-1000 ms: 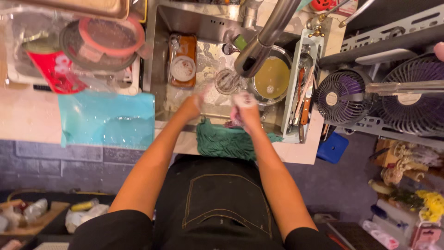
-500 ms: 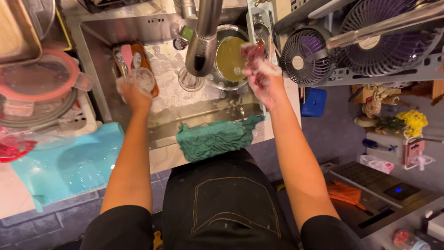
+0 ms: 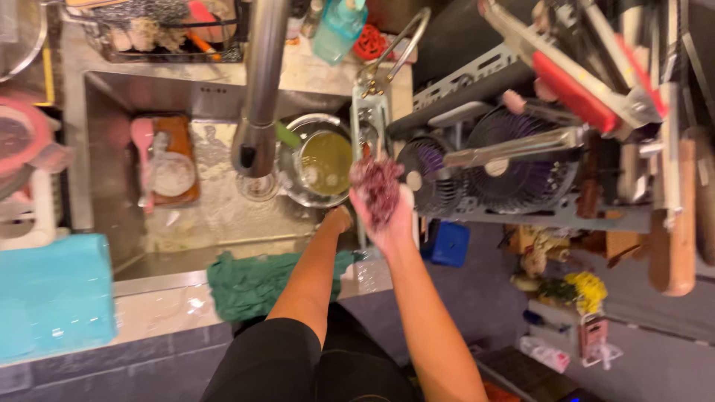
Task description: The person washes dishes at a kitchen sink, scrubbing a spatula, utensils, a pot, and a bowl with a soapy sponge, rinsing each item under running water, and setting cleaned items aside while working through the dishes in the sink.
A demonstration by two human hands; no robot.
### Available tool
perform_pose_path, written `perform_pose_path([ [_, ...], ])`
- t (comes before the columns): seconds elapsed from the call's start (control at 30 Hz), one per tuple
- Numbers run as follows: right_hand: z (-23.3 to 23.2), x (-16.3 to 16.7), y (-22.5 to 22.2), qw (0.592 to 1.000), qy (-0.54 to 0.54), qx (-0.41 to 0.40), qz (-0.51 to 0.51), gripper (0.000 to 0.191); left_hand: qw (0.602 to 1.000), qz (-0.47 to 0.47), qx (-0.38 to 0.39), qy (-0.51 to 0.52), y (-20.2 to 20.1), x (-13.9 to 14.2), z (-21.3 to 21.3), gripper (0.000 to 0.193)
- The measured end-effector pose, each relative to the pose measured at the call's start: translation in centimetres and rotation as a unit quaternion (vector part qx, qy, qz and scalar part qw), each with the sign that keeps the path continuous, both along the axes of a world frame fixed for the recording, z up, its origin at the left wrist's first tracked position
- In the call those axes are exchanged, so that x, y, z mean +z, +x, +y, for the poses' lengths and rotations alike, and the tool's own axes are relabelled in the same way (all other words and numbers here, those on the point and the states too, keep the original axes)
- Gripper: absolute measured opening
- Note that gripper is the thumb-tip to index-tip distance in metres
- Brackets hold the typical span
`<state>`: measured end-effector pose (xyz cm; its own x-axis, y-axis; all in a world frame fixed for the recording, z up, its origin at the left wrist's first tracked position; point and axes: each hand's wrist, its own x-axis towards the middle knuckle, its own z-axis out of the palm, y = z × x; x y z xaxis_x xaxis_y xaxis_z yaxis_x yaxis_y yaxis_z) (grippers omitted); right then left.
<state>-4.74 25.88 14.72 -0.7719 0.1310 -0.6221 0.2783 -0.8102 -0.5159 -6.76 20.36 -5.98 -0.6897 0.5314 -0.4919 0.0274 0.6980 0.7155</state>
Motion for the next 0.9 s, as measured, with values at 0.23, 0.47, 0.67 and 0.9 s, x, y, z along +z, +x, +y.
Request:
perform_pose_path([
  [0.23,3.1,2.5,5.1,0.996,0.075,0.042,-0.016,0.039,0.94,-0.183,0.203,0.206,-0.9,0.0,3.3,0.038],
  [0.47,3.7,0.8,5.7,0.993,0.102,0.064,0.004,0.036,0.994,-0.023,0.016,0.109,0.2,0.5,-0.2,0.027],
  [0.67,1.6,-6.6,6.0,0.997,0.036,0.046,0.04,0.028,0.997,0.072,-0.013,0.005,2.3,-0.4,-10.0,0.022],
  [0.9,-6.1,-10.6,4.0,0.998,0.012,-0.061,-0.025,0.033,0.977,0.054,0.171,0.118,5.9,7.6,-22.7,0.023],
])
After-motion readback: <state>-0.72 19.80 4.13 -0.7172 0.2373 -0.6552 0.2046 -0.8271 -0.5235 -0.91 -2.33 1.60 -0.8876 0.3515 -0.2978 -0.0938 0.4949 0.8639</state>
